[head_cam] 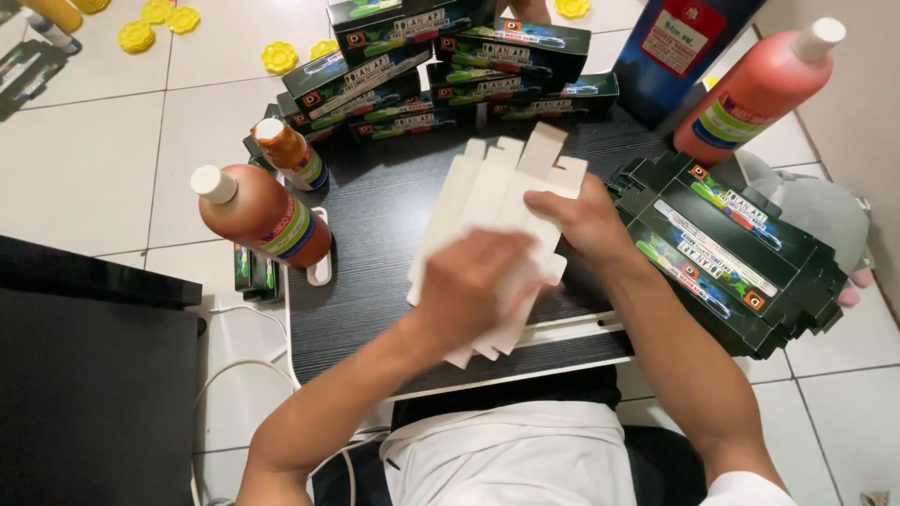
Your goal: The person is folding flat cardboard templates into small rectangular boxes.
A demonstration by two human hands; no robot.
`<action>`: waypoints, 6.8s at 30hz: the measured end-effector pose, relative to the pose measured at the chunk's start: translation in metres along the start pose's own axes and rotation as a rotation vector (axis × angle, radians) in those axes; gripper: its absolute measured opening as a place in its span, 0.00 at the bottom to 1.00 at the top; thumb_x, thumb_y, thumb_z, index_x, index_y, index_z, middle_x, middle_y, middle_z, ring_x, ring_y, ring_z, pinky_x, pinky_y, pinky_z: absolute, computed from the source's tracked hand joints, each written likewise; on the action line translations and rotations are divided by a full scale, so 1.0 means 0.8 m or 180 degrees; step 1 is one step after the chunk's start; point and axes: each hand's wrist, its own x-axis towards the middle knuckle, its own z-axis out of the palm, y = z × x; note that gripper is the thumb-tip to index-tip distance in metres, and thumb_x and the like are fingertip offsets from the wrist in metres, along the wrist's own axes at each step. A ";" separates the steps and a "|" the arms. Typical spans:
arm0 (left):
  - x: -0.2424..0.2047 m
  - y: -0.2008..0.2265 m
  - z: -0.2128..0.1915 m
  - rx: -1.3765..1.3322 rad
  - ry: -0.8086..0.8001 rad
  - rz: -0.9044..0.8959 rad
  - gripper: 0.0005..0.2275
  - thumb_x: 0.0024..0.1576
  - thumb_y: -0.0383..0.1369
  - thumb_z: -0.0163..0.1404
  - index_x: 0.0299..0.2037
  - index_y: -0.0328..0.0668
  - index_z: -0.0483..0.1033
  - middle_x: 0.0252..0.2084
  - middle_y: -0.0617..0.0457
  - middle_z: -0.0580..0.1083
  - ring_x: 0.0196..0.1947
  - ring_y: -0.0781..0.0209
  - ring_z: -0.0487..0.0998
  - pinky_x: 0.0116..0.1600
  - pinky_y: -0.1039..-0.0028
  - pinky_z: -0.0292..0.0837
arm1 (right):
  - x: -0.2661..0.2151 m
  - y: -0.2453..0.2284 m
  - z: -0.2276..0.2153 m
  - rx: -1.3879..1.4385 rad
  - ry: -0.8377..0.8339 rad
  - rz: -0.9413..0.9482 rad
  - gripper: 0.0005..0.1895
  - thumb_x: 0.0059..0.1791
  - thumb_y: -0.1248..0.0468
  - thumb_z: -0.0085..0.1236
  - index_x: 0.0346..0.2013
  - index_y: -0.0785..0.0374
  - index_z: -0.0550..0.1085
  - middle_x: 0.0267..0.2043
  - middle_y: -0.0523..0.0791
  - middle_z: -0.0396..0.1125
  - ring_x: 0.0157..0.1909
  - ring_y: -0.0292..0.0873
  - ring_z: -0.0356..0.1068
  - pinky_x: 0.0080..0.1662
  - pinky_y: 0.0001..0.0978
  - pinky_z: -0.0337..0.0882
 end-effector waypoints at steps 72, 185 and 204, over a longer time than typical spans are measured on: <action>-0.019 -0.117 0.007 0.1129 -0.2070 -0.1417 0.10 0.62 0.36 0.51 0.40 0.48 0.87 0.39 0.45 0.73 0.42 0.47 0.74 0.42 0.61 0.72 | 0.006 0.038 0.043 -0.3866 -0.1069 -0.2110 0.18 0.54 0.59 0.43 0.48 0.60 0.80 0.48 0.49 0.65 0.47 0.45 0.63 0.42 0.32 0.70; -0.031 -0.147 0.030 0.0942 -0.1726 -0.0591 0.06 0.57 0.35 0.56 0.39 0.51 0.86 0.41 0.53 0.81 0.45 0.50 0.76 0.49 0.60 0.69 | 0.012 0.041 0.032 -0.3767 -0.1007 -0.1817 0.24 0.52 0.45 0.56 0.55 0.58 0.79 0.52 0.51 0.61 0.49 0.48 0.61 0.47 0.40 0.67; -0.038 -0.142 0.033 0.1032 -0.1587 -0.0458 0.06 0.56 0.34 0.56 0.37 0.49 0.86 0.40 0.52 0.80 0.45 0.50 0.75 0.43 0.64 0.70 | -0.001 0.014 0.040 -0.3857 -0.1125 -0.1481 0.21 0.54 0.48 0.53 0.55 0.55 0.78 0.54 0.50 0.62 0.51 0.46 0.62 0.49 0.37 0.68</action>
